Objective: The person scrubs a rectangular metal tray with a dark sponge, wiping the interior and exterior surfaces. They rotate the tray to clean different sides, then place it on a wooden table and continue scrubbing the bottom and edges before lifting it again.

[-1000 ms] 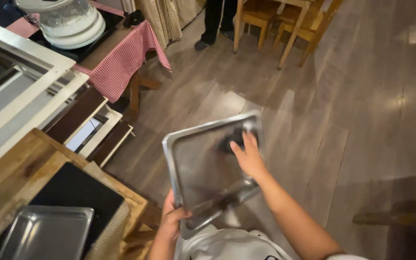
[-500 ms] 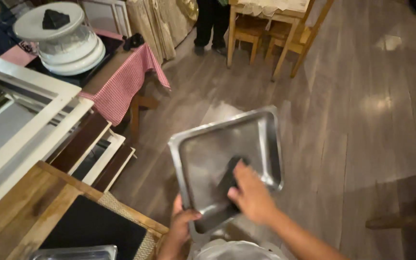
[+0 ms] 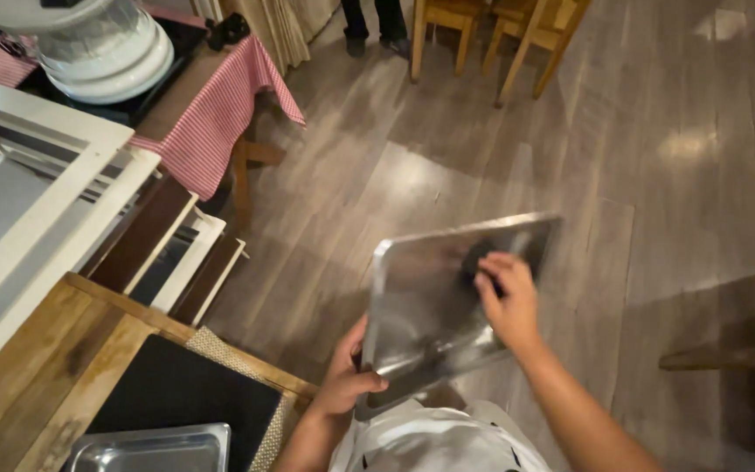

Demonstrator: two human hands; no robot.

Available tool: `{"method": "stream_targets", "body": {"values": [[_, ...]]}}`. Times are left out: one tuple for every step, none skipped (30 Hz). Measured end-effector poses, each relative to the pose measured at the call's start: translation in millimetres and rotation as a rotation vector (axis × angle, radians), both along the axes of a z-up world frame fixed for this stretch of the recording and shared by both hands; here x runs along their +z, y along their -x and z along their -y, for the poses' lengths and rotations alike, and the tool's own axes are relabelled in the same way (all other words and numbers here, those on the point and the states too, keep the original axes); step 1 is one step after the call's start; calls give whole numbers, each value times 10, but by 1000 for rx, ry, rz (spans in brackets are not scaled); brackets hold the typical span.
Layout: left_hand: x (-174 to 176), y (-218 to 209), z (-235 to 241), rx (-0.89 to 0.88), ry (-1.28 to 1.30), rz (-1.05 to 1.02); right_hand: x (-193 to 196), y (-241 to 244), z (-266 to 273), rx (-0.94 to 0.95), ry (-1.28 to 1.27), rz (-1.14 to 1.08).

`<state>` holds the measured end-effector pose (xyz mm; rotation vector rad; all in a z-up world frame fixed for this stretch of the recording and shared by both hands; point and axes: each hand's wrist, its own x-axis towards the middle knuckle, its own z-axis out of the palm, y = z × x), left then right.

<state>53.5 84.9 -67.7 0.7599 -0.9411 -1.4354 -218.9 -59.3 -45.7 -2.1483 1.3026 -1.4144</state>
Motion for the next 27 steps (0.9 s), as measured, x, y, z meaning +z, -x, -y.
{"method": "stream_targets", "body": {"values": [[-2, 30, 25, 1, -3, -7, 46, -132, -33, 1, -3, -7], [-4, 59, 47, -42, -14, -13, 89, -266, -70, -51, -3, -6], [-2, 83, 68, -86, -25, -18, 132, -405, -106, -103, -3, -5], [-89, 111, 78, -84, -26, -24, 52, -509, -260, -102, -4, -11], [-176, 128, 95, -84, -9, -27, -31, -623, -410, 251, -149, 319], [-261, 143, 109, -83, 8, -30, -113, -738, -563, 604, -296, 649], [-288, 118, 99, -84, 8, -26, -181, -663, -618, 603, -295, 653], [-312, 94, 88, -42, 11, -26, -247, -588, -675, 530, -162, 321], [-335, 77, 87, 1, 14, -25, -313, -507, -720, 447, -29, -8], [-336, 41, 79, 1, 14, -21, -469, -383, -556, 447, -28, -3], [-344, 27, 49, 20, 24, -2, -625, -236, -417, 306, -417, 303], [-354, 14, 18, 39, 34, 17, -783, -89, -279, 145, -799, 609], [-408, 34, -13, 37, 30, 15, -545, -84, -194, 140, -803, 608], [-462, 59, -41, 20, 41, 12, -307, -75, -104, 58, -451, 352], [-519, 101, -45, 1, 56, 7, -66, -49, 6, -28, -96, 95], [-398, 161, -18, -3, 56, 3, 62, -191, -69, -32, -96, 91], [-279, 221, -2, -32, 79, 1, 186, -331, -158, -29, -119, 167], [-159, 281, 13, -60, 102, -1, 310, -471, -246, -26, -142, 242], [-58, 320, 24, -65, 103, -6, 183, -481, -383, -31, -140, 238], [47, 357, 34, -78, 101, -8, 59, -492, -519, 90, -125, 104], [161, 354, 44, -91, 97, -4, -68, -542, -653, 212, -111, -24], [150, 335, 40, -95, 97, -2, -141, -445, -666, 208, -111, -22], [125, 296, 15, -95, 75, 0, -237, -369, -700, 226, -214, -19], [101, 260, -9, -95, 53, 2, -333, -291, -734, 243, -316, -15], [-13, 248, -17, -96, 53, 5, -319, -166, -616, 242, -316, -12], [-122, 239, -21, -79, 55, 43, -302, -36, -496, 113, -327, 57], [-237, 240, -40, -65, 58, 79, -286, 107, -399, -19, -337, 124]]}}
